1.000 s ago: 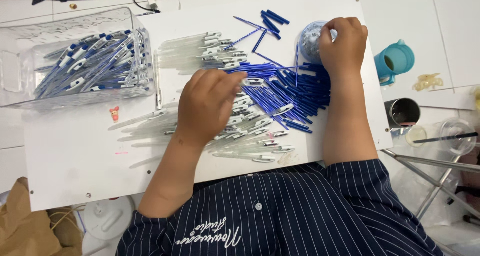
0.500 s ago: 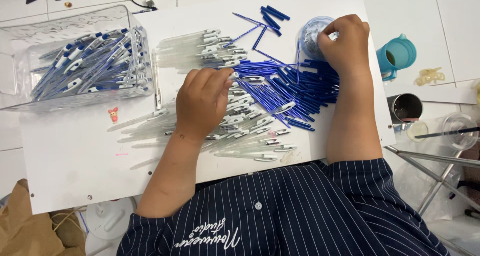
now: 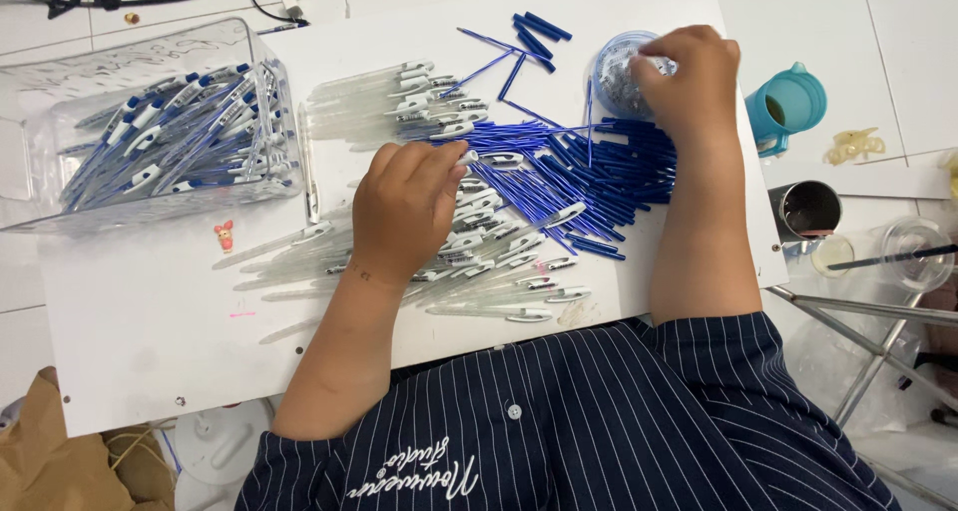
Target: The person assembles pens by inserting blue ink cartridges into white and clear pen barrels and attaching blue pen caps by hand.
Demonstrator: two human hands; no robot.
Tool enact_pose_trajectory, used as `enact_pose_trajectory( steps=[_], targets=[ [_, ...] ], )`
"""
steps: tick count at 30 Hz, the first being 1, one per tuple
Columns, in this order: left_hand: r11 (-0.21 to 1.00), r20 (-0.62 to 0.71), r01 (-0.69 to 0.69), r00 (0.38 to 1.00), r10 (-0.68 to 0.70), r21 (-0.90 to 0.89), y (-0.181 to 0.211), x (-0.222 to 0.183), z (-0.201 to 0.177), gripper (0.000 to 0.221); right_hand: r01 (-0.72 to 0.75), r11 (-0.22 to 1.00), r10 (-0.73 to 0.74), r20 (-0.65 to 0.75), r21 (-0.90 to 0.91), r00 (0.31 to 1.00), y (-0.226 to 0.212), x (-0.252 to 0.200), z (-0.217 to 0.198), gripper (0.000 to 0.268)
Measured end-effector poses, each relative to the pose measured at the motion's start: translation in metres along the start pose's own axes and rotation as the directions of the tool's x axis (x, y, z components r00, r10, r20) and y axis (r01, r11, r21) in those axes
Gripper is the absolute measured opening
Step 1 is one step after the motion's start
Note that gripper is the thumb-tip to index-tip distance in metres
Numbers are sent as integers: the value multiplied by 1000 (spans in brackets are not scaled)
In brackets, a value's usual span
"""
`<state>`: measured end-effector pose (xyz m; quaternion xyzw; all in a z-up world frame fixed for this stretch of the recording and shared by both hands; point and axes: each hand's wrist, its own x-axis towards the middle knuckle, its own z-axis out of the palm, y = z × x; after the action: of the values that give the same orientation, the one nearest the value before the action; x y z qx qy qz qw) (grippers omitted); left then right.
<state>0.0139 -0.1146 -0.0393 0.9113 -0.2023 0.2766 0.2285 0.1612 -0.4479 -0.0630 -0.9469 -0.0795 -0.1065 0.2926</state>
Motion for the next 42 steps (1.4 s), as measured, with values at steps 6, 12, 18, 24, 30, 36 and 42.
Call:
enact_pose_trajectory(
  steps=[6,12,18,24,30,36,42],
  targets=[
    [1000,11,-26,1000,26,-11,2,1,0,21,2,999,2,86,-48,996,2,1,12,12],
    [1000,-1,-24,1000,24,-1,1,1,-1,19,-105,990,98,79,94,992,-18,0,-4,18],
    [1000,31,-12,999,13,-5,0,1,-1,21,-86,981,83,22,172,996,-14,0,-4,15],
    [998,3,-19,1000,19,-57,2,2,-2,19,-18,980,26,-39,200,999,-16,-2,-5,19],
    [997,5,-21,1000,21,-70,0,0,1,20,-57,948,92,-99,314,991,-17,0,-3,4],
    [982,-24,-36,999,33,-187,5,1,4,19,79,731,45,-164,678,985,-63,-14,-4,11],
    [967,-74,-89,995,73,-237,17,1,6,21,149,511,-132,-94,847,987,-132,-64,23,14]
  ],
)
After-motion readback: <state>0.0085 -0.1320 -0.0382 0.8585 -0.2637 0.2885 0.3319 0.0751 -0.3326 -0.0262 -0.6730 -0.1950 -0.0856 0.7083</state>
